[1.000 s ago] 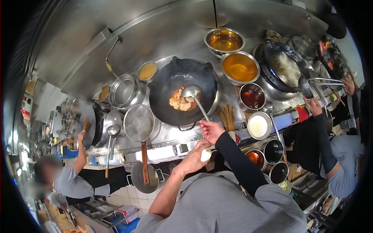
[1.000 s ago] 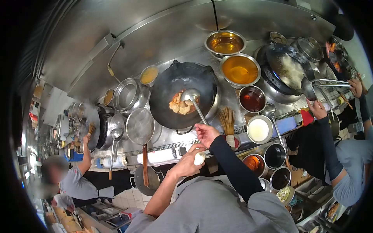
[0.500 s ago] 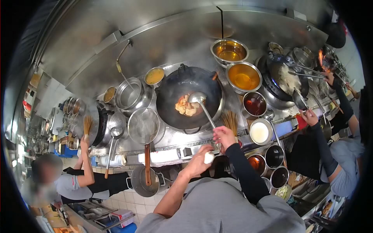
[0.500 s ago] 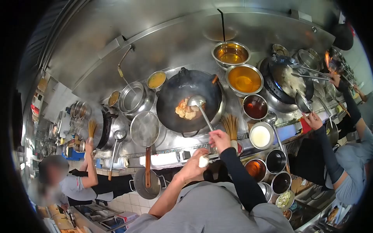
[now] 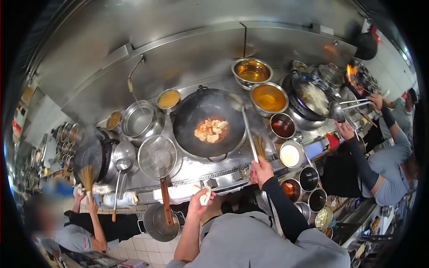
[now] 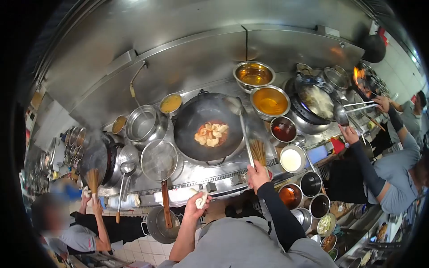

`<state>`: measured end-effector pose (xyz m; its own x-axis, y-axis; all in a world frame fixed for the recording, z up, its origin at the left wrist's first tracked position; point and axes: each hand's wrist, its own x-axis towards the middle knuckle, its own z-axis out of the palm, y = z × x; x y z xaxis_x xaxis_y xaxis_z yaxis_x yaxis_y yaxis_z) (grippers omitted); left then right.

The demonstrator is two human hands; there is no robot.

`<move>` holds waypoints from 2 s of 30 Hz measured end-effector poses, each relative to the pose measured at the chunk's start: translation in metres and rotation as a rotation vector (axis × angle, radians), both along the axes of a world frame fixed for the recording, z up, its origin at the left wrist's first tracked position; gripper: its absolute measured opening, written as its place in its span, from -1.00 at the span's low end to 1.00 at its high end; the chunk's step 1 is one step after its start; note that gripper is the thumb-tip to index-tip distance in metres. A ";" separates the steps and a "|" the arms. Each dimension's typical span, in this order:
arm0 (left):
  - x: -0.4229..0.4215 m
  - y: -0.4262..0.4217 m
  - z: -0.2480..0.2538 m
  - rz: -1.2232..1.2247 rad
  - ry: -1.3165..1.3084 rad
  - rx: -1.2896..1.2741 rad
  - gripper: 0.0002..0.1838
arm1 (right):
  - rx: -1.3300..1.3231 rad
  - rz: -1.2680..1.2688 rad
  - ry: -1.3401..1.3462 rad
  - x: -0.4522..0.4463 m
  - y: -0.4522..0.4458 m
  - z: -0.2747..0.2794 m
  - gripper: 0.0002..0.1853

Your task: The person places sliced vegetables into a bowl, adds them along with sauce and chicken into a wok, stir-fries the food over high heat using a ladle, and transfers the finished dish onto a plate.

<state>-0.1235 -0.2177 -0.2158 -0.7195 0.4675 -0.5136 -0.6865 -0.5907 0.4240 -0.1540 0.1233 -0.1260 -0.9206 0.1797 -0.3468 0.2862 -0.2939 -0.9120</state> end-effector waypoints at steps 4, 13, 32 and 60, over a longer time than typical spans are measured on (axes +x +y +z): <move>0.006 0.006 0.025 0.148 -0.053 -0.114 -0.72 | 0.452 -0.169 -0.079 -0.040 0.038 0.010 -0.72; 0.001 0.010 0.023 0.215 -0.139 -0.074 -0.72 | 0.527 -0.129 -0.173 -0.079 0.095 0.022 -0.67; -0.155 0.103 0.004 -0.012 -0.147 -0.420 -0.57 | 0.167 0.182 -0.102 0.006 -0.038 0.079 -0.55; -0.045 0.095 0.028 0.232 -0.149 -0.361 -0.92 | 0.832 0.515 0.115 0.051 -0.007 0.074 -0.41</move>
